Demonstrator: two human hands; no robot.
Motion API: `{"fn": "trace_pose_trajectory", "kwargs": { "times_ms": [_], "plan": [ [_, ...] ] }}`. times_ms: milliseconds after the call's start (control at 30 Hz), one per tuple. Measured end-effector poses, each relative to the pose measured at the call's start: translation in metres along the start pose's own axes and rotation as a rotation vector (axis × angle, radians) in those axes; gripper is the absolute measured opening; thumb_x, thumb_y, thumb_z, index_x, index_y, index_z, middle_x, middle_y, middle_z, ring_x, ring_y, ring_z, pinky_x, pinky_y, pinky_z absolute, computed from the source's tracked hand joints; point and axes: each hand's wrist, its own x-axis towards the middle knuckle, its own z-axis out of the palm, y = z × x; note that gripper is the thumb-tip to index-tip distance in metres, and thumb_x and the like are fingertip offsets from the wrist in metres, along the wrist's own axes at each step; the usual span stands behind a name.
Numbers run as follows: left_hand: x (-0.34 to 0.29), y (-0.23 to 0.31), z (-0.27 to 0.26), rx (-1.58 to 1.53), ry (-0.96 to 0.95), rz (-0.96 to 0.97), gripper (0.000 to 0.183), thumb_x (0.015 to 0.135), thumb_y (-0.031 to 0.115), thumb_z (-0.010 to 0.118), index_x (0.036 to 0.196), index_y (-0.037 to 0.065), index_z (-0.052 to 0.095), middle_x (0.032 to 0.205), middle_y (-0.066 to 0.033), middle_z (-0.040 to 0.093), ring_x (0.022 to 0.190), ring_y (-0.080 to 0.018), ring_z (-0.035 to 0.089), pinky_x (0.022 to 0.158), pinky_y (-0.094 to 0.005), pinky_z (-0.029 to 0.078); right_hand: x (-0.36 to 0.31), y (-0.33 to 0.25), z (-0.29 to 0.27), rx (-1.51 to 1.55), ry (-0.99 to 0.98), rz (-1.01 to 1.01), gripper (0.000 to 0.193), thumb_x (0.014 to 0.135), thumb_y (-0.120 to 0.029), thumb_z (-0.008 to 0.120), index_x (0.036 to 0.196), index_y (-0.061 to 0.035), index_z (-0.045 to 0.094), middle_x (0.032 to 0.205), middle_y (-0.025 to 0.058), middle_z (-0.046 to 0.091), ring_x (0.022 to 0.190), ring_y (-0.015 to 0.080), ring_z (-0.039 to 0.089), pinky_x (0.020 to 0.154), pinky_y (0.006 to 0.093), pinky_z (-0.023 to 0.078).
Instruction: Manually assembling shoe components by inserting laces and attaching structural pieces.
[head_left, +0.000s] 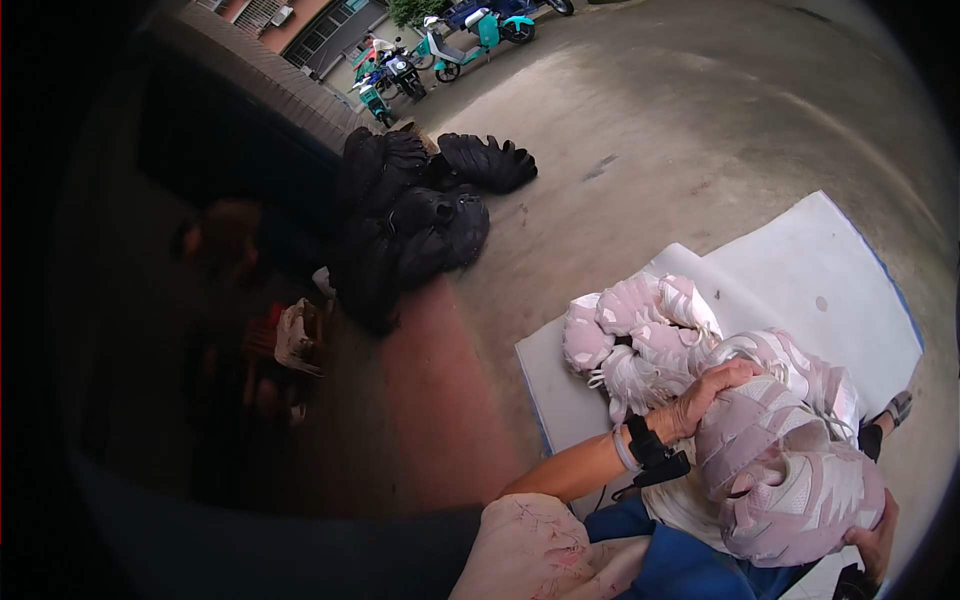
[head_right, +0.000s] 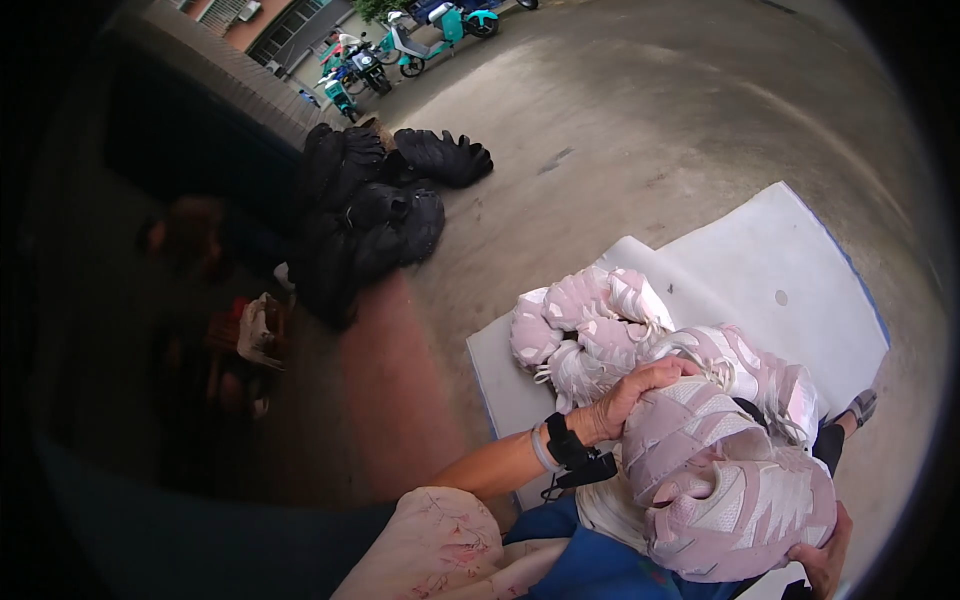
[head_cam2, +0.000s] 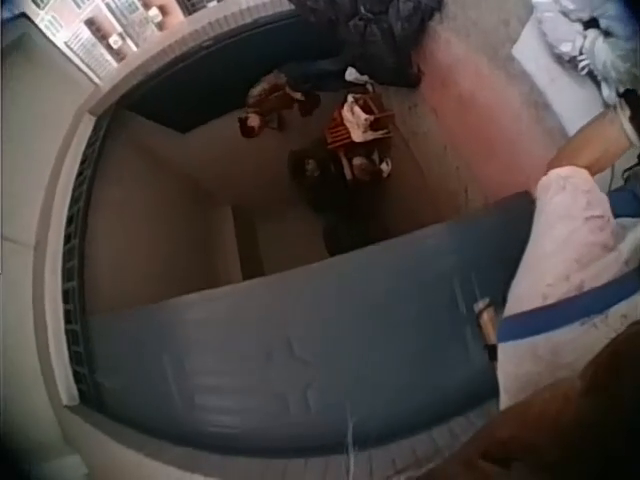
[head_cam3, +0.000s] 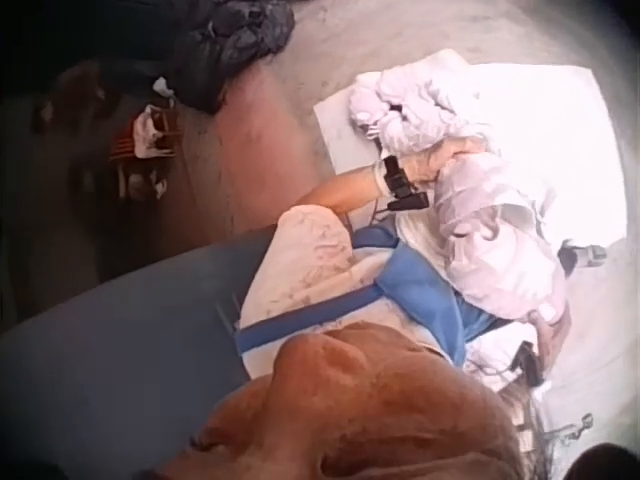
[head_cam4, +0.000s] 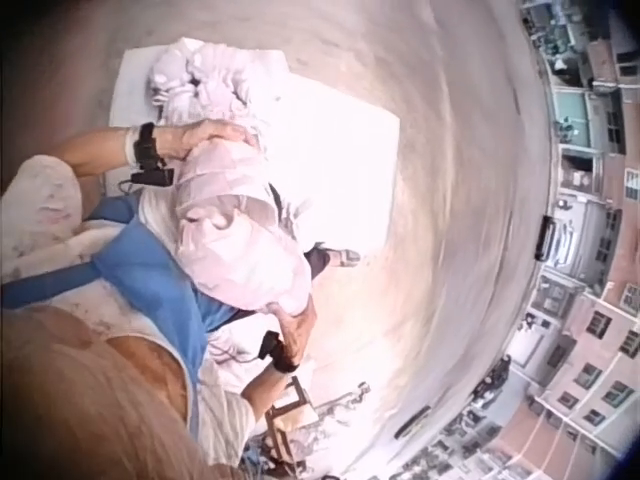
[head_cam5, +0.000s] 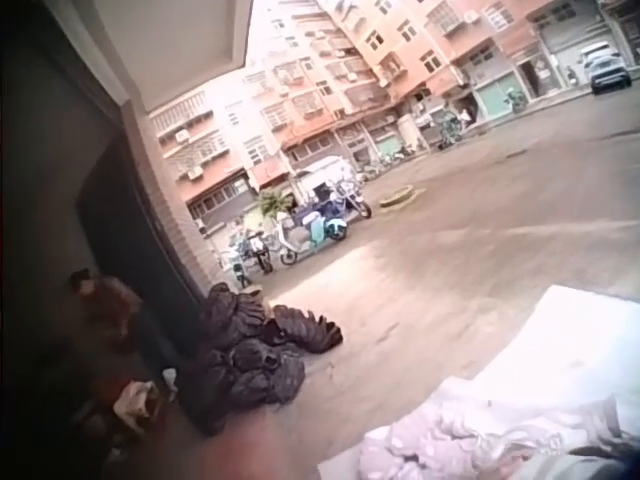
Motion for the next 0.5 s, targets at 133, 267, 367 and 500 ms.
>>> {"fn": "trace_pose_trajectory", "kwargs": {
  "times_ms": [133, 267, 367, 500],
  "plan": [
    [0.013, -0.006, 0.015, -0.180, 0.036, -0.266, 0.049, 0.094, 0.041, 0.049, 0.126, 0.005, 0.056, 0.120, -0.0108, 0.061, 0.108, -0.0186, 0.058, 0.098, -0.0332, 0.045, -0.011, -0.042, 0.008, 0.185, 0.209, 0.052, 0.089, 0.048, -0.043, 0.084, 0.115, 0.0076, 0.055, 0.098, 0.0134, 0.064, 0.090, 0.0230, 0.064, 0.082, 0.0341, 0.050],
    [-0.008, 0.003, 0.002, -0.440, -0.010, -0.407, 0.064, 0.096, 0.048, 0.035, 0.133, -0.003, 0.048, 0.125, -0.0191, 0.060, 0.114, -0.0308, 0.059, 0.098, -0.0439, 0.049, 0.021, -0.094, 0.001, 0.083, 0.002, 0.186, 0.064, 0.056, -0.028, 0.082, 0.107, 0.0064, 0.063, 0.093, 0.0103, 0.066, 0.087, 0.0180, 0.063, 0.079, 0.0302, 0.050],
    [-0.015, 0.013, 0.037, -0.412, 0.045, -0.468, 0.059, 0.096, 0.048, 0.034, 0.132, 0.004, 0.050, 0.123, -0.0149, 0.061, 0.116, -0.0290, 0.057, 0.101, -0.0440, 0.044, 0.030, -0.092, -0.022, -0.035, -0.116, 0.122, 0.068, 0.059, -0.035, 0.083, 0.109, 0.0076, 0.063, 0.098, 0.0145, 0.068, 0.089, 0.0209, 0.065, 0.079, 0.0305, 0.051],
    [-0.020, -0.009, 0.061, -0.286, 0.232, -0.470, 0.052, 0.098, 0.044, 0.036, 0.130, 0.006, 0.052, 0.122, -0.0103, 0.061, 0.110, -0.0228, 0.060, 0.096, -0.0377, 0.047, 0.022, -0.073, -0.045, 0.142, -0.261, 0.261, 0.075, 0.062, -0.044, 0.084, 0.114, 0.0059, 0.061, 0.102, 0.0157, 0.067, 0.091, 0.0245, 0.066, 0.080, 0.0297, 0.052]
  ]
}}
